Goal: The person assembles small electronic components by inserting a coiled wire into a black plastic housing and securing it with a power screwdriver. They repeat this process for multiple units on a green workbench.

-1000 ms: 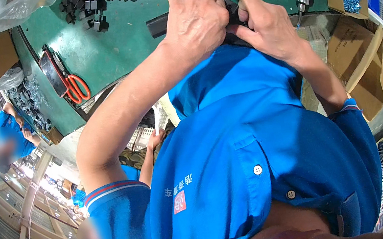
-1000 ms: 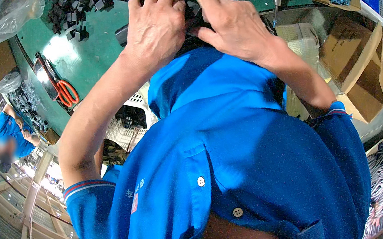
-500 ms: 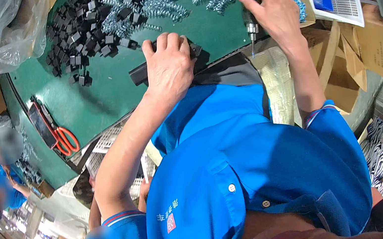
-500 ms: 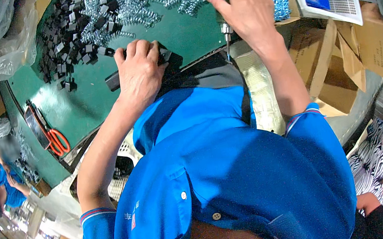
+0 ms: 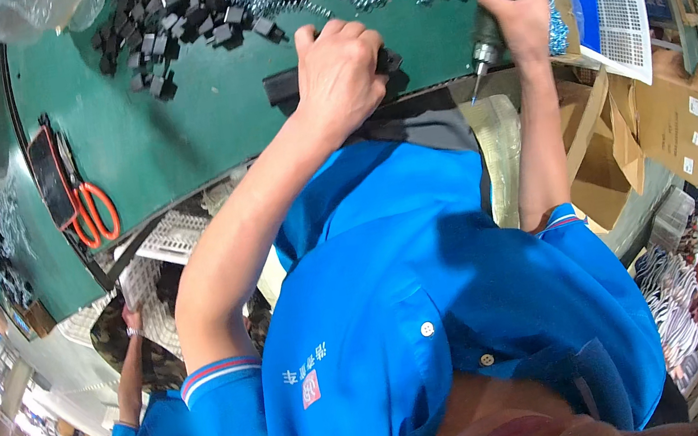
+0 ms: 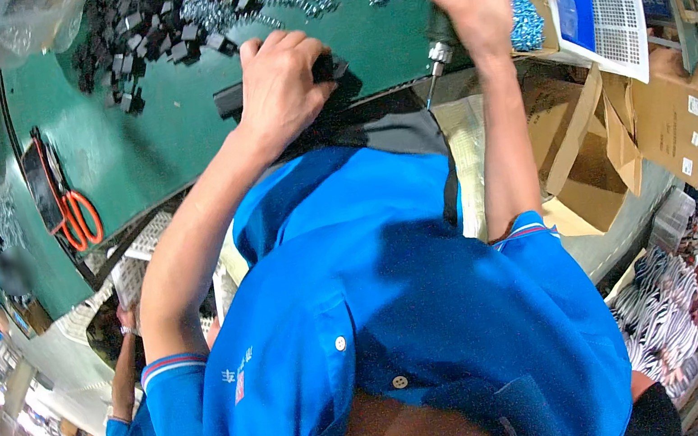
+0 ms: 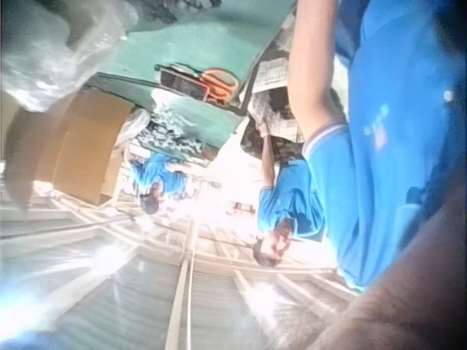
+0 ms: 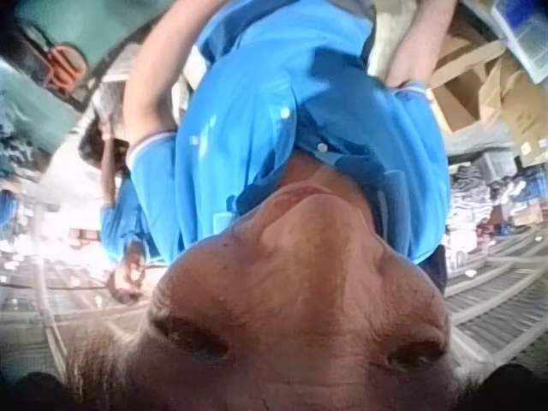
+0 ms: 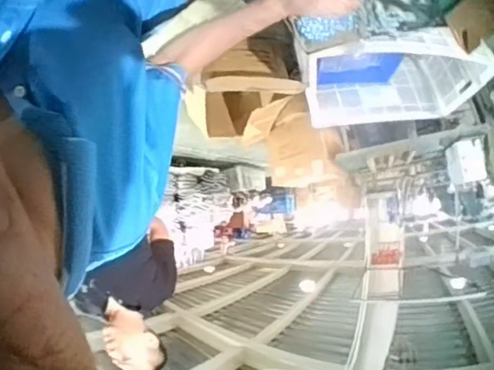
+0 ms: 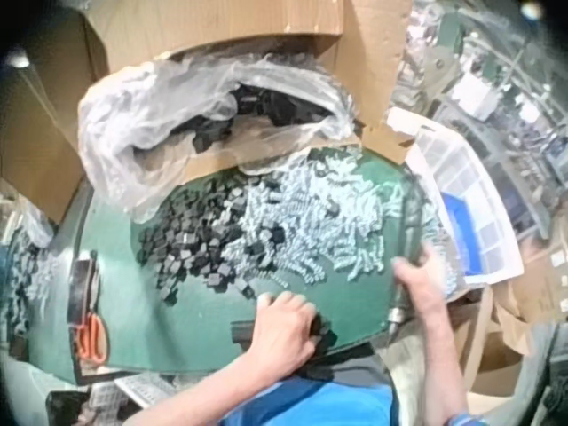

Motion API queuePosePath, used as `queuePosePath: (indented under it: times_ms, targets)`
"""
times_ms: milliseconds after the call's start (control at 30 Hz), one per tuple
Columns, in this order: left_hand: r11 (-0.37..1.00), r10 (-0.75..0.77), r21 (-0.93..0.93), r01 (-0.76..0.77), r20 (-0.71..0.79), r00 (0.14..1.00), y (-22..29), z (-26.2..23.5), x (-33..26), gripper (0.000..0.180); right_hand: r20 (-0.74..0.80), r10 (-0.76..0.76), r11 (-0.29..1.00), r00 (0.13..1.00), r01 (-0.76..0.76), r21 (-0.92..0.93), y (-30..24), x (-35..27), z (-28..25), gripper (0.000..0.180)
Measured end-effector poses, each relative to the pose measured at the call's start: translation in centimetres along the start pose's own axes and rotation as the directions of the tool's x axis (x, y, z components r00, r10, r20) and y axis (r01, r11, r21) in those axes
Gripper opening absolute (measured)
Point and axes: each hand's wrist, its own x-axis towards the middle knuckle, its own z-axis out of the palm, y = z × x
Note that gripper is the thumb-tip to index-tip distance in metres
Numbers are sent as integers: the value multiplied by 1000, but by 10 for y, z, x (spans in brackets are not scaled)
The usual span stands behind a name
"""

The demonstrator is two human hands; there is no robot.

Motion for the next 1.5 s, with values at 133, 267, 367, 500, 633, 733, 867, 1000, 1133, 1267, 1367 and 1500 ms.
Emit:
queuePosePath:
  times_ms: [133,267,367,500,633,733,867,1000,1133,1267,1367,1500]
  targets:
    - [998,0,63,-2,21,1000,-2,1,1,30,-36,-38,815,999,52,577,-33,-11,-17,32]
    - [995,7,96,-11,42,999,0,2,4,29,-10,-329,605,944,219,765,-49,-5,-21,36]
    - [988,-8,151,-5,88,996,3,0,7,28,-57,-366,486,929,242,839,-86,-17,-6,35]
    - [980,-6,198,-19,125,992,6,-3,12,28,-133,-317,426,939,266,865,-132,-40,18,49]
    - [978,-13,208,-19,152,988,6,-3,13,30,-174,-381,403,908,333,853,-120,-45,32,52]
    - [985,17,166,-36,116,993,2,-2,11,32,-174,-360,380,916,315,870,-116,-48,36,52]
    - [986,32,162,-46,91,995,0,-1,10,33,-185,-359,357,915,318,878,-112,-51,40,50]
    - [988,35,149,-48,90,995,0,0,11,33,-217,-371,366,903,356,860,-109,-50,44,50]
    - [989,26,145,-40,94,995,0,-1,10,33,-203,-329,435,923,338,835,-109,-49,43,51]
    - [990,39,133,-49,76,996,-2,0,10,31,-199,-372,434,906,360,826,-115,-54,47,53]
    - [989,43,136,-52,70,997,-2,1,10,29,-113,-272,528,956,247,813,-127,-63,43,60]
    - [991,77,115,-74,-21,997,-3,5,10,12,64,-349,591,935,167,789,-93,-66,63,60]
